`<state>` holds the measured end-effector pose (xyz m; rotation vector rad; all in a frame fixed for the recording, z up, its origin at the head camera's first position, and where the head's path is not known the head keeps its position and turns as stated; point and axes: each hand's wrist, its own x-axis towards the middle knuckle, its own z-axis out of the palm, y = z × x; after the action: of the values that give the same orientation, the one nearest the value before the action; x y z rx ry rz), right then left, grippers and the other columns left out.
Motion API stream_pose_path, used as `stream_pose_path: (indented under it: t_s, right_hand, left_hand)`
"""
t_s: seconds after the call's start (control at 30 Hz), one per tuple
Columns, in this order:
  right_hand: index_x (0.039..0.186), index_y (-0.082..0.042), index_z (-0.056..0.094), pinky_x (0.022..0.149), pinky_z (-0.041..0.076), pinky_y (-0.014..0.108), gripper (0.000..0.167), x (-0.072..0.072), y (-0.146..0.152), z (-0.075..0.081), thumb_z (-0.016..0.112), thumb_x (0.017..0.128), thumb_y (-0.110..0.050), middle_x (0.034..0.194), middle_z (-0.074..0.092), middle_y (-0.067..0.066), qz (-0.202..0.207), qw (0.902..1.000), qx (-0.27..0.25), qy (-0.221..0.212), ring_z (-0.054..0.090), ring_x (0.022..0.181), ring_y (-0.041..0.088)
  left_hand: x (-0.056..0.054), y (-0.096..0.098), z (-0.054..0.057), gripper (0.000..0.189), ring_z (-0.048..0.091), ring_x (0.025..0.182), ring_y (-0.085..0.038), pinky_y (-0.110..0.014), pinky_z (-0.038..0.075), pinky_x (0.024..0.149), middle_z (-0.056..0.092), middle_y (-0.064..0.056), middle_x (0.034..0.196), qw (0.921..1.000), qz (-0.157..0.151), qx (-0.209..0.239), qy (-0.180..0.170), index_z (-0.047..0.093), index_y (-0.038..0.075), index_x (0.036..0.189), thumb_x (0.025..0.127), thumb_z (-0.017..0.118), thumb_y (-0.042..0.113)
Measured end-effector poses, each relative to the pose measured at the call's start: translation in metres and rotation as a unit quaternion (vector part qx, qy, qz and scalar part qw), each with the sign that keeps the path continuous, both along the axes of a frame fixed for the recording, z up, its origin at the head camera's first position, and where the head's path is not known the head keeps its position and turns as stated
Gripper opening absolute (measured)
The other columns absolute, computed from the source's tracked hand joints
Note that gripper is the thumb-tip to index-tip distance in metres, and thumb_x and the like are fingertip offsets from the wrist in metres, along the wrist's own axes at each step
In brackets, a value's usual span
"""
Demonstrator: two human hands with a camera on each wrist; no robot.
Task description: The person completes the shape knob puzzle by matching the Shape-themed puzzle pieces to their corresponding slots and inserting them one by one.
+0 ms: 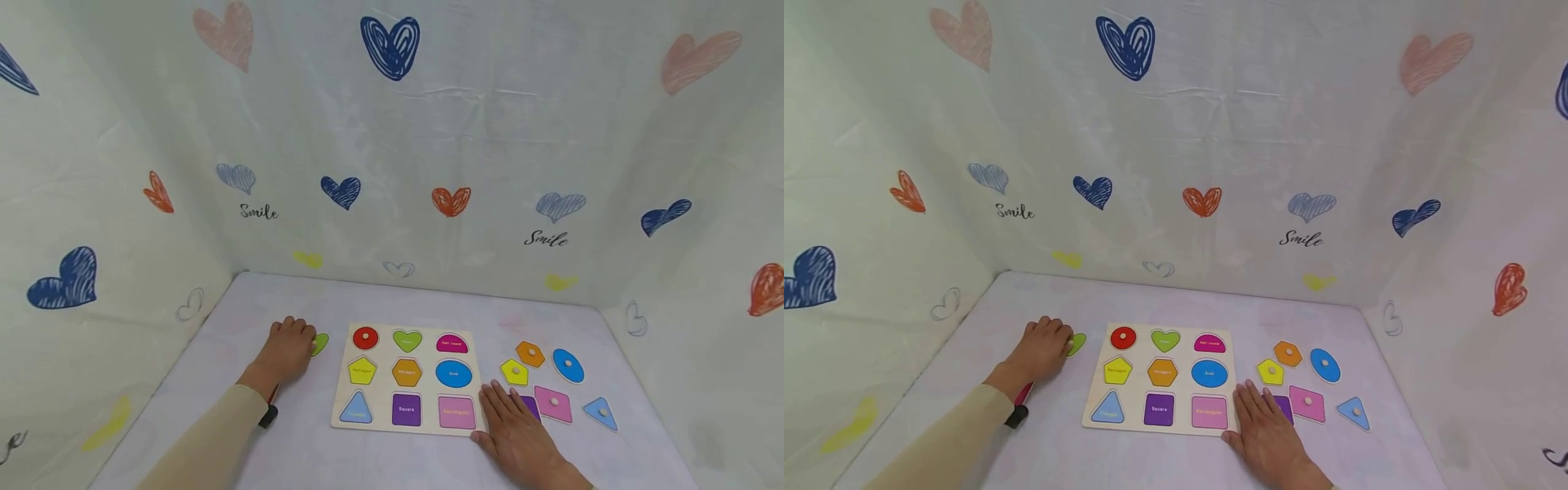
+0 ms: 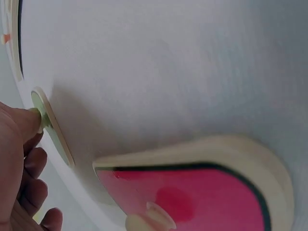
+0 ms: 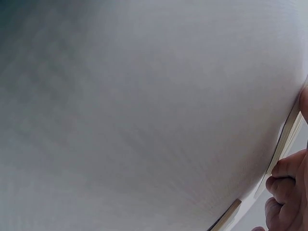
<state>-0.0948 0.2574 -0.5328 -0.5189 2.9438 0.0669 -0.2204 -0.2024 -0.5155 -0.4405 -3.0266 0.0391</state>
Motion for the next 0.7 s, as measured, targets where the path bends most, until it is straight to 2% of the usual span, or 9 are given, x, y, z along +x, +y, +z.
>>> stream_pose_path:
  t_s: [0.17, 0.47, 0.6, 0.7]
  right_hand:
    - [0.161, -0.010, 0.043, 0.131, 0.022, 0.056, 0.082, 0.001, 0.001, -0.001, 0.057, 0.100, -0.064, 0.169, 0.041, 0.009, -0.002, 1.0000, 0.001, 0.000, 0.028, 0.161, 0.033]
    - [0.161, -0.011, 0.044, 0.131, 0.024, 0.057, 0.082, 0.001, 0.001, -0.001, 0.056, 0.100, -0.065, 0.169, 0.041, 0.009, 0.001, 0.9999, 0.002, 0.010, 0.029, 0.161, 0.033]
    - [0.161, -0.011, 0.044, 0.131, 0.024, 0.057, 0.082, 0.001, 0.001, 0.000, 0.057, 0.100, -0.064, 0.168, 0.041, 0.009, 0.001, 0.9999, 0.003, 0.011, 0.029, 0.160, 0.033]
    - [0.161, -0.010, 0.043, 0.130, 0.024, 0.057, 0.083, 0.001, 0.002, 0.000, 0.059, 0.100, -0.063, 0.169, 0.041, 0.010, 0.002, 1.0000, -0.001, 0.009, 0.029, 0.160, 0.033]
  left_hand:
    - [-0.002, -0.002, 0.001, 0.024, 0.051, 0.100, -0.029, -0.052, 0.046, 0.093, 0.061, -0.007, 0.101, 0.9999, -0.015, -0.005, -0.006, 0.065, 0.007, 0.113, 0.103, 0.070, 0.028]
    - [-0.007, -0.007, -0.007, 0.025, 0.052, 0.100, -0.028, -0.052, 0.046, 0.092, 0.060, -0.005, 0.099, 0.9999, -0.014, -0.008, 0.004, 0.066, 0.007, 0.112, 0.102, 0.071, 0.030]
    - [-0.007, -0.005, -0.009, 0.024, 0.050, 0.096, -0.027, -0.051, 0.047, 0.090, 0.058, -0.006, 0.096, 0.9998, -0.017, -0.010, 0.001, 0.063, 0.006, 0.112, 0.104, 0.069, 0.028]
    - [-0.006, -0.002, -0.008, 0.022, 0.048, 0.093, -0.027, -0.050, 0.047, 0.088, 0.055, -0.005, 0.093, 0.9997, -0.022, -0.007, 0.011, 0.060, 0.005, 0.110, 0.105, 0.067, 0.026]
